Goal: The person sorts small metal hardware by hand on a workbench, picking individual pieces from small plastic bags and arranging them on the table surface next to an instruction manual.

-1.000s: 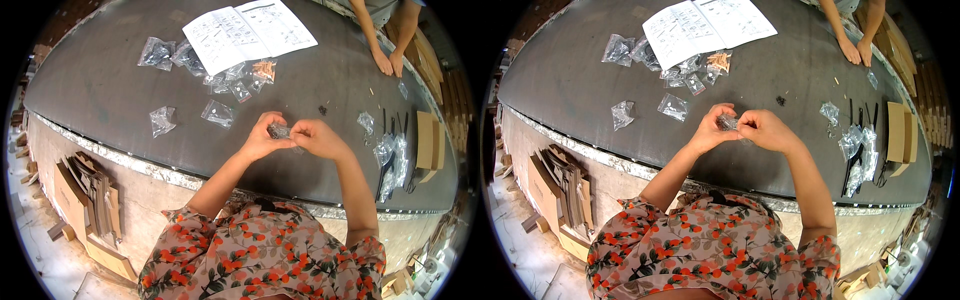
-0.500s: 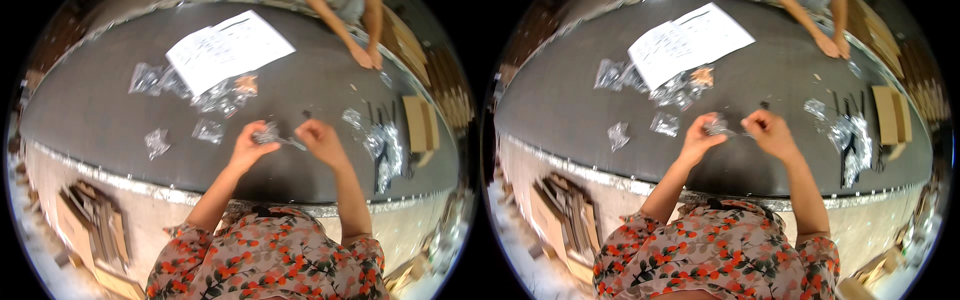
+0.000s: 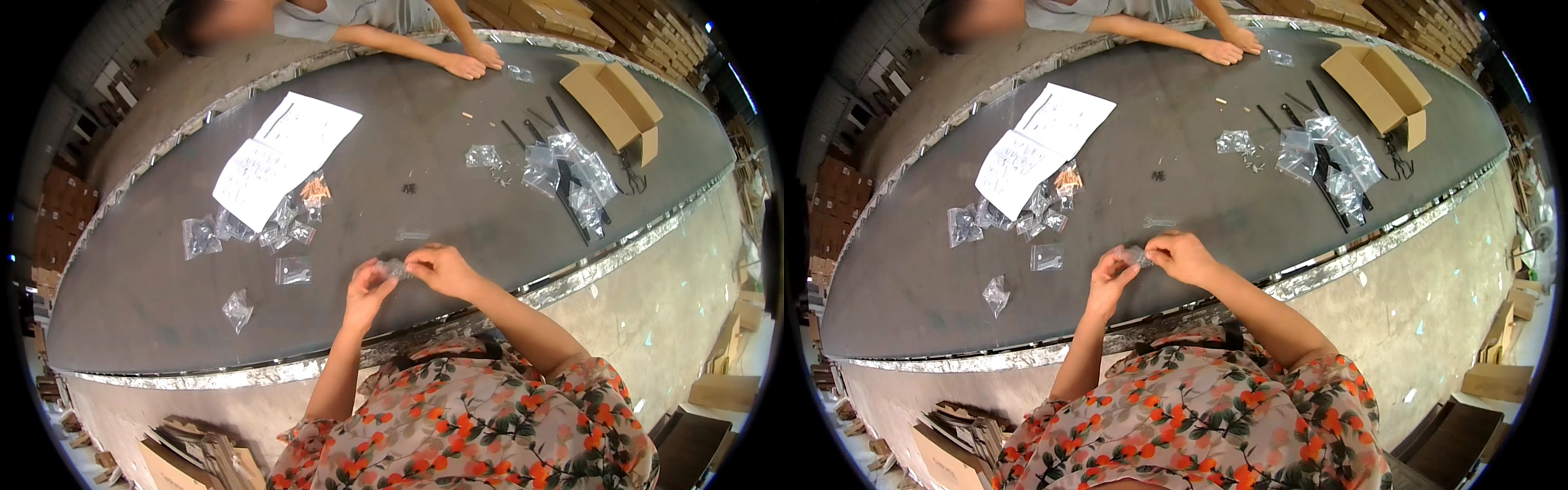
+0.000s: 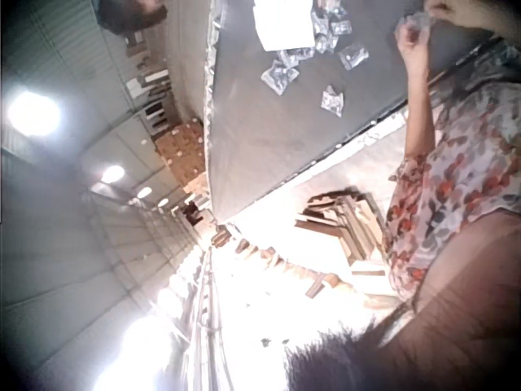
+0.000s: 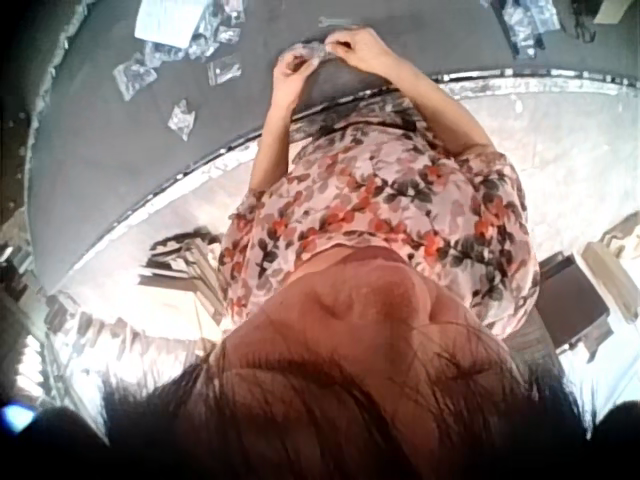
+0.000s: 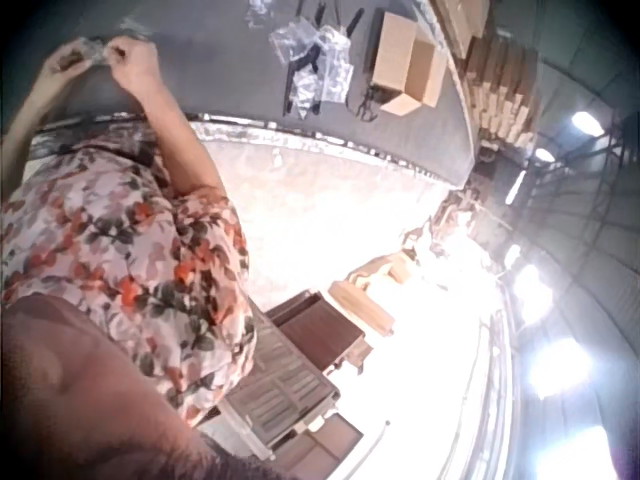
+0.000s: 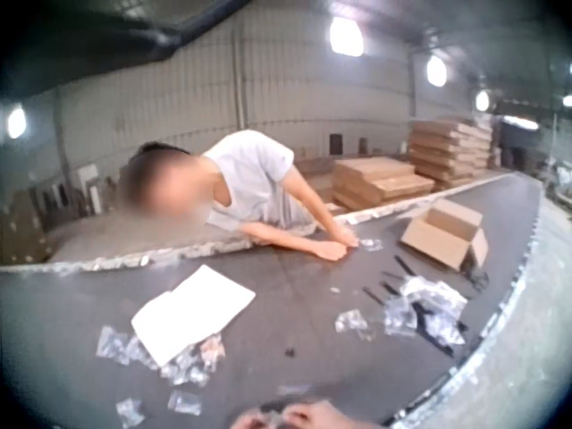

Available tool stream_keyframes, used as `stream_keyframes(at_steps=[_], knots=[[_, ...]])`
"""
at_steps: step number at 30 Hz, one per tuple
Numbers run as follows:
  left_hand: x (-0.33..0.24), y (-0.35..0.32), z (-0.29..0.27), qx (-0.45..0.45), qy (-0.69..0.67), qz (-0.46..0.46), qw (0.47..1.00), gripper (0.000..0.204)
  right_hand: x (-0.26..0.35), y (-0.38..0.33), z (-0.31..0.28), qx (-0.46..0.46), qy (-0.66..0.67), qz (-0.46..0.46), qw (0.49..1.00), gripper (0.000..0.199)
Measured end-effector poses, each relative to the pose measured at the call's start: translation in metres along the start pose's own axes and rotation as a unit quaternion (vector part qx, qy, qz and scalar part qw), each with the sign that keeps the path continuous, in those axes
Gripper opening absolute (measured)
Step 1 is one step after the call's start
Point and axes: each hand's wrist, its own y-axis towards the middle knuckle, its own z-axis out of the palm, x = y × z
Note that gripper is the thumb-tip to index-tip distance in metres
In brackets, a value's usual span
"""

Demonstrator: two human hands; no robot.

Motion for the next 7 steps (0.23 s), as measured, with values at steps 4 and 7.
stream_keyframes(at_steps=[4,7], knots=[[0.015,-0.005,-0.006,-0.059,0.118,0.002,0.991,0.024,-0.017,0.004,0.002,0.07,-0.066,-0.009,0.995,0.014],[0.019,-0.022,-0.001,-0.119,0.156,-0.034,0.98,0.027,-0.021,0.004,0.002,0.104,-0.038,0.018,0.994,0.014]])
